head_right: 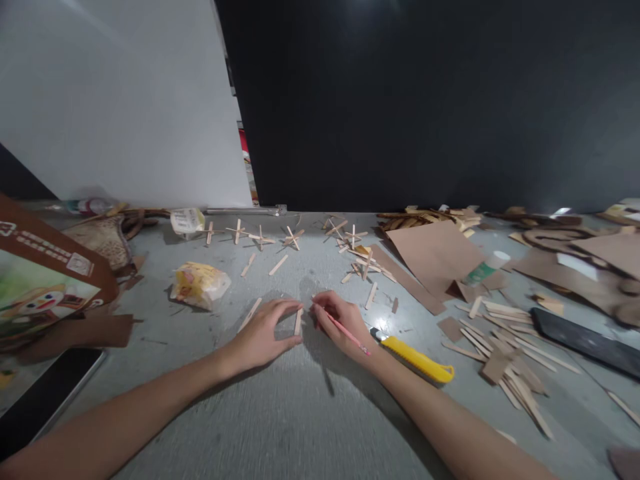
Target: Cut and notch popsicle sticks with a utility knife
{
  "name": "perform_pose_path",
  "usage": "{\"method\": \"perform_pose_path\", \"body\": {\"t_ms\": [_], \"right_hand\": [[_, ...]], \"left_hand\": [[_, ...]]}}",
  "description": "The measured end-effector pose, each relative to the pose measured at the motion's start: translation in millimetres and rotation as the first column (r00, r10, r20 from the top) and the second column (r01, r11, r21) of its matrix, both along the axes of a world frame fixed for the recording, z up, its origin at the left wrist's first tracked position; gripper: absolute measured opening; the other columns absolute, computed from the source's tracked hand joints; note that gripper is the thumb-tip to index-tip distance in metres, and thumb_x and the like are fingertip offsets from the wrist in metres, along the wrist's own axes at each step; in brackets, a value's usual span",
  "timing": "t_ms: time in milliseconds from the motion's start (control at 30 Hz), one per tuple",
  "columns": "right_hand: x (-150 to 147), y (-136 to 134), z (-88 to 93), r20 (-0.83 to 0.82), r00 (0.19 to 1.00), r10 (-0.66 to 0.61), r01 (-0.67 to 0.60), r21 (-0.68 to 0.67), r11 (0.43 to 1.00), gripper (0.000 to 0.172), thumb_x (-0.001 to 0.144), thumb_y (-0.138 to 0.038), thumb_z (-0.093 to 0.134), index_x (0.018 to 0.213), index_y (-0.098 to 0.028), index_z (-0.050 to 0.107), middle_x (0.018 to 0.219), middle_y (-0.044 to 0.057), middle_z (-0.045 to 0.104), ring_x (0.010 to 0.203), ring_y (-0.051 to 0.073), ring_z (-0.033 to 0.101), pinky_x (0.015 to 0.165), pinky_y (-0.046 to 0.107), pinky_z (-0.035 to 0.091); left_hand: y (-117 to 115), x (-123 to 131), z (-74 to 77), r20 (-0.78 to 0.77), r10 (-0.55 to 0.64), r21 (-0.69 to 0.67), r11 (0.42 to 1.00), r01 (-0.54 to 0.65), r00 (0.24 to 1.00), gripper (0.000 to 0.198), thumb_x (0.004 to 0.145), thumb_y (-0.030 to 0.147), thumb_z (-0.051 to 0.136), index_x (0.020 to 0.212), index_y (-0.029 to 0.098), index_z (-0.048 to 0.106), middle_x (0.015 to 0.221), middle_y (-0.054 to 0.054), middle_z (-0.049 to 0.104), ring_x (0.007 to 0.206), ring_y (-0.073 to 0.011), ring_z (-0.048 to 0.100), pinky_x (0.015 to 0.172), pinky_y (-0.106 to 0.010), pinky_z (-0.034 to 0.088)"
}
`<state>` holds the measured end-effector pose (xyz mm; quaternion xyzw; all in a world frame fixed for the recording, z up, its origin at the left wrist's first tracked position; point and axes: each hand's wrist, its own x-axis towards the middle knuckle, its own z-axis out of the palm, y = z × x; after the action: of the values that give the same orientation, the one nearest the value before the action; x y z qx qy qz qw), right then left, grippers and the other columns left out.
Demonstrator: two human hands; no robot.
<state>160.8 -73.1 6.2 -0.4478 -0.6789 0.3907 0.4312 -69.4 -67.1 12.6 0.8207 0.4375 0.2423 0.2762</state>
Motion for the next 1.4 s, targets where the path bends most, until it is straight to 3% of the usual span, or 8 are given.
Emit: {"method": "perform_pose_path", "body": {"t_ms": [500,667,833,900,1000,1100,1233,1400], "right_hand": [[0.8,-3.6,6.3,0.09,0.996,0.002,-0.013,0.114,0.993,0.036,0.105,-0.05,0.055,0.111,-0.019,0.073,0.074,0.005,0.072,0.061,0.017,0.067,0.059,0.026,0.052],[7.8,6.5,2.0,0.013,0.996,0.091,-0.09,-0.052,0.995,0.041,0.104,-0.056,0.054,0.115,-0.021,0.073,0.078,0.004,0.072,0.066,0.017,0.066,0.06,0.027,0.05],[19.8,26.3,-6.9,-0.11,0.99,0.09,-0.116,-0.252,0.961,0.046,0.097,-0.063,0.058,0.108,-0.02,0.072,0.068,0.002,0.069,0.059,0.017,0.064,0.056,0.028,0.049],[21.7,25.9,-8.2,-0.119,0.992,0.035,-0.06,-0.21,0.976,0.045,0.099,-0.062,0.057,0.107,-0.021,0.071,0.071,0.003,0.07,0.058,0.017,0.063,0.054,0.028,0.047],[20.8,14.6,-5.0,-0.088,0.996,-0.011,0.011,-0.002,1.0,0.04,0.103,-0.056,0.052,0.113,-0.022,0.071,0.093,0.007,0.075,0.063,0.016,0.065,0.057,0.028,0.05],[17.0,1.1,3.3,0.074,0.992,0.106,-0.118,0.171,0.978,0.032,0.107,-0.046,0.051,0.115,-0.023,0.071,0.089,0.006,0.073,0.068,0.016,0.066,0.067,0.029,0.052],[12.5,-4.8,10.8,0.111,0.966,0.234,-0.244,0.095,0.965,0.032,0.107,-0.045,0.052,0.124,-0.021,0.065,0.077,0.002,0.07,0.066,0.016,0.063,0.061,0.026,0.048],[14.6,0.7,5.9,-0.001,0.975,0.221,-0.221,-0.04,0.974,0.035,0.102,-0.056,0.058,0.101,-0.022,0.066,0.074,0.005,0.073,0.066,0.018,0.067,0.061,0.029,0.052]], "left_hand": [[-1.6,1.2,-1.7,-0.015,0.009,0.012,1.0,-0.009,1.0,0.056,0.087,0.03,0.083,0.138,0.026,0.061,0.144,-0.012,0.066,0.14,-0.0324,0.059,0.119,-0.055,0.046],[-1.8,1.3,0.3,-0.004,0.007,-0.003,1.0,-0.007,1.0,0.054,0.087,0.031,0.082,0.137,0.027,0.062,0.144,-0.012,0.066,0.139,-0.0321,0.059,0.119,-0.055,0.046],[-1.7,1.2,1.5,0.009,0.009,-0.019,1.0,-0.009,1.0,0.055,0.086,0.029,0.082,0.138,0.028,0.062,0.144,-0.011,0.066,0.14,-0.0312,0.059,0.12,-0.053,0.046],[-1.7,1.2,1.8,-0.004,0.013,-0.025,1.0,-0.013,1.0,0.056,0.086,0.028,0.083,0.138,0.027,0.062,0.145,-0.011,0.066,0.14,-0.0316,0.059,0.12,-0.053,0.046],[-1.4,1.2,1.5,-0.017,0.018,-0.028,0.999,-0.018,1.0,0.057,0.086,0.027,0.083,0.139,0.026,0.062,0.146,-0.011,0.065,0.141,-0.0319,0.058,0.121,-0.053,0.045],[-1.1,1.4,0.6,-0.009,0.016,-0.019,1.0,-0.016,1.0,0.057,0.085,0.025,0.083,0.138,0.027,0.063,0.146,-0.012,0.065,0.141,-0.0319,0.058,0.121,-0.054,0.044],[-0.8,2.2,0.1,0.002,0.015,-0.03,0.999,-0.015,1.0,0.057,0.085,0.023,0.082,0.138,0.026,0.063,0.146,-0.012,0.064,0.142,-0.0322,0.057,0.122,-0.054,0.044],[0.2,3.0,-0.6,-0.003,0.018,-0.032,0.999,-0.018,1.0,0.058,0.084,0.029,0.084,0.138,0.025,0.062,0.145,-0.013,0.065,0.14,-0.0329,0.058,0.12,-0.054,0.045]]}}
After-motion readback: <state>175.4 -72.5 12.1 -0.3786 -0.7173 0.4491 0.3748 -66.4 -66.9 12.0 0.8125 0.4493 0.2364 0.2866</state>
